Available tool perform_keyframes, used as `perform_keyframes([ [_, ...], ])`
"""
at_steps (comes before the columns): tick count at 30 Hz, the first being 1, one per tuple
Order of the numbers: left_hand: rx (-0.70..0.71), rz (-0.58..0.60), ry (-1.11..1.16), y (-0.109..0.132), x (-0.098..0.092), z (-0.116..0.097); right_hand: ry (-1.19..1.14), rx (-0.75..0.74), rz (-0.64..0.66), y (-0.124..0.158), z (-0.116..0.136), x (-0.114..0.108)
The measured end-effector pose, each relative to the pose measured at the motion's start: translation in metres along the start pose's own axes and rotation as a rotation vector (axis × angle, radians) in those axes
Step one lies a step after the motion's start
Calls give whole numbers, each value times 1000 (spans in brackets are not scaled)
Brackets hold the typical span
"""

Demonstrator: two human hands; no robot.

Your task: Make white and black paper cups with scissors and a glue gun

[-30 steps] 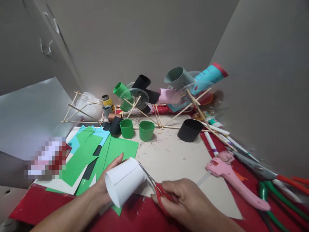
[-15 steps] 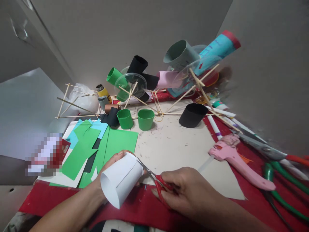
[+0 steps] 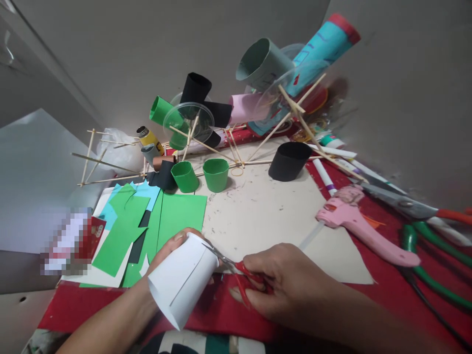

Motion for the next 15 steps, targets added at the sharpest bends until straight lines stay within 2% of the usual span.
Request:
perform_keyframes([
  [5,-1,-97,-103,3,-2,-4,-25,-6,-8,0,1,0],
  [9,-22,-111,-119,4,1,-5,-39,-3,22,1,0,1],
  [12,-26,-74,-123,2,2,-5,-10,-16,17,0,0,-1],
  [15,43,60,-103,0,10,-10,21,-29,23,0,0,-2],
])
Point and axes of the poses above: each hand's wrist, its own y-axis away from the middle knuckle, its own x-axis out of the palm, z = x × y, the point moved 10 cm from there along -y, towards the middle knuckle, and after that the axes turned 3 degrees about -y, right-handed, at the moved point
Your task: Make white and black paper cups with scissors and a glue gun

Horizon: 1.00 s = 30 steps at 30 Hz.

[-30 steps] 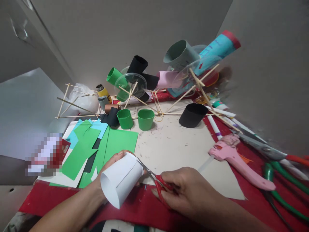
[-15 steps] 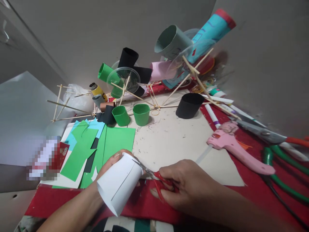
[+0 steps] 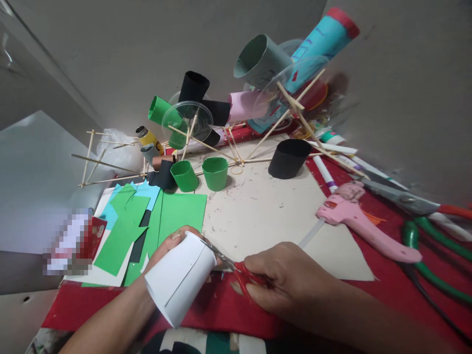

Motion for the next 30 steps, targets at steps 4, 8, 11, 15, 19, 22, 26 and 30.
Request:
perform_keyframes([
  [4,52,85,-21,2,4,-5,20,8,27,0,-1,3],
  [8,39,54,-48,4,-2,-5,9,20,7,0,-3,3],
  [11,48,61,-15,3,-2,-6,-41,9,51,0,-4,7],
  [15,19,78,-2,2,0,-4,-77,-42,73,1,-3,8],
  [19,14,35,-37,5,-4,-3,-101,-34,81,1,-4,7],
  [22,21,15,-69,6,-8,-3,-165,-5,54,1,-5,3],
  [26,18,-55,-100,8,-13,-7,-156,29,34,2,-6,2],
  [30,27,-138,-196,11,-14,-12,-78,23,46,1,-6,5],
])
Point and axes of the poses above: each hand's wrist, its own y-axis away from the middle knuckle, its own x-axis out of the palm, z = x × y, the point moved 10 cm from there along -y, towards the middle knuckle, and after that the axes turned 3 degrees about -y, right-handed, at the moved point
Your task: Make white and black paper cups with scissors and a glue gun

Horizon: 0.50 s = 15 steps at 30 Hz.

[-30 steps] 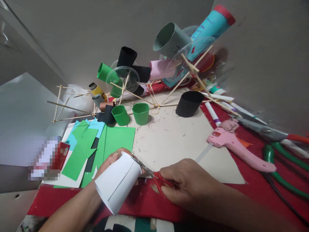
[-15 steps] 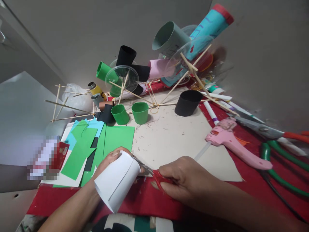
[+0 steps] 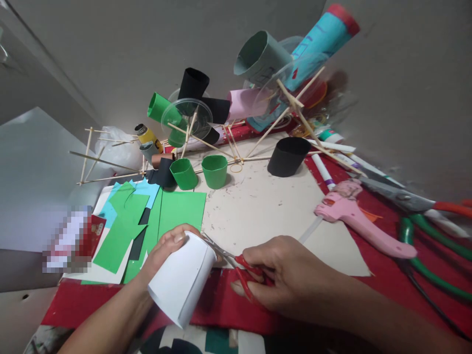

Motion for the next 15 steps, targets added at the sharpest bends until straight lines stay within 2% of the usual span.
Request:
perform_keyframes([
  [8,-42,-3,-13,1,4,4,99,13,-19,0,3,-4],
  [12,-52,-26,-23,2,2,5,76,38,-4,2,1,-3],
  [15,-43,-1,-8,2,5,3,61,52,13,2,0,-2],
])
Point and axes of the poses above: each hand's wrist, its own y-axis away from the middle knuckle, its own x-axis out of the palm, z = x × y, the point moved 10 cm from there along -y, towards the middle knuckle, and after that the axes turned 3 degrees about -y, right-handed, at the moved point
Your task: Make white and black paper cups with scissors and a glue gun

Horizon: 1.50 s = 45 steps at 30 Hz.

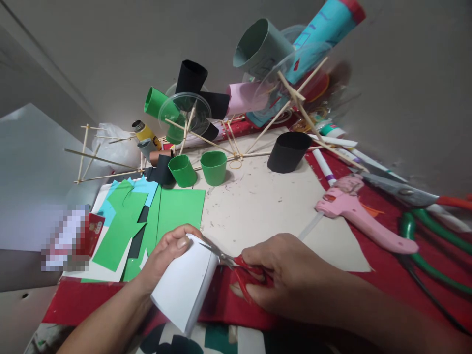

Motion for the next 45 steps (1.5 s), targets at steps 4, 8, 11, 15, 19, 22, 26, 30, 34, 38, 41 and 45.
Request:
perform_keyframes([
  [4,29,63,41,-1,9,-5,-11,7,36,0,-1,2],
  [8,35,107,72,-2,14,-6,-27,10,61,0,-4,7],
  [11,43,126,86,-2,17,-7,-6,-41,49,0,-4,9],
  [15,53,129,101,-1,17,-8,-21,-92,58,0,-2,11],
  [19,43,125,97,0,16,-7,-66,-77,88,1,-1,11],
  [22,55,128,88,0,17,-9,-116,-13,112,2,-4,11],
  [26,57,109,82,0,16,-9,-194,44,161,6,-5,13],
  [30,28,81,68,0,15,-5,-237,64,155,6,-4,13],
  [34,8,82,85,1,17,-2,-250,70,159,5,-4,14],
  [38,8,86,95,0,17,-1,-172,57,123,5,-4,10],
  [41,15,88,103,1,16,-1,-100,30,105,4,-2,7],
  [45,9,82,100,1,14,-1,-69,0,108,3,2,5],
])
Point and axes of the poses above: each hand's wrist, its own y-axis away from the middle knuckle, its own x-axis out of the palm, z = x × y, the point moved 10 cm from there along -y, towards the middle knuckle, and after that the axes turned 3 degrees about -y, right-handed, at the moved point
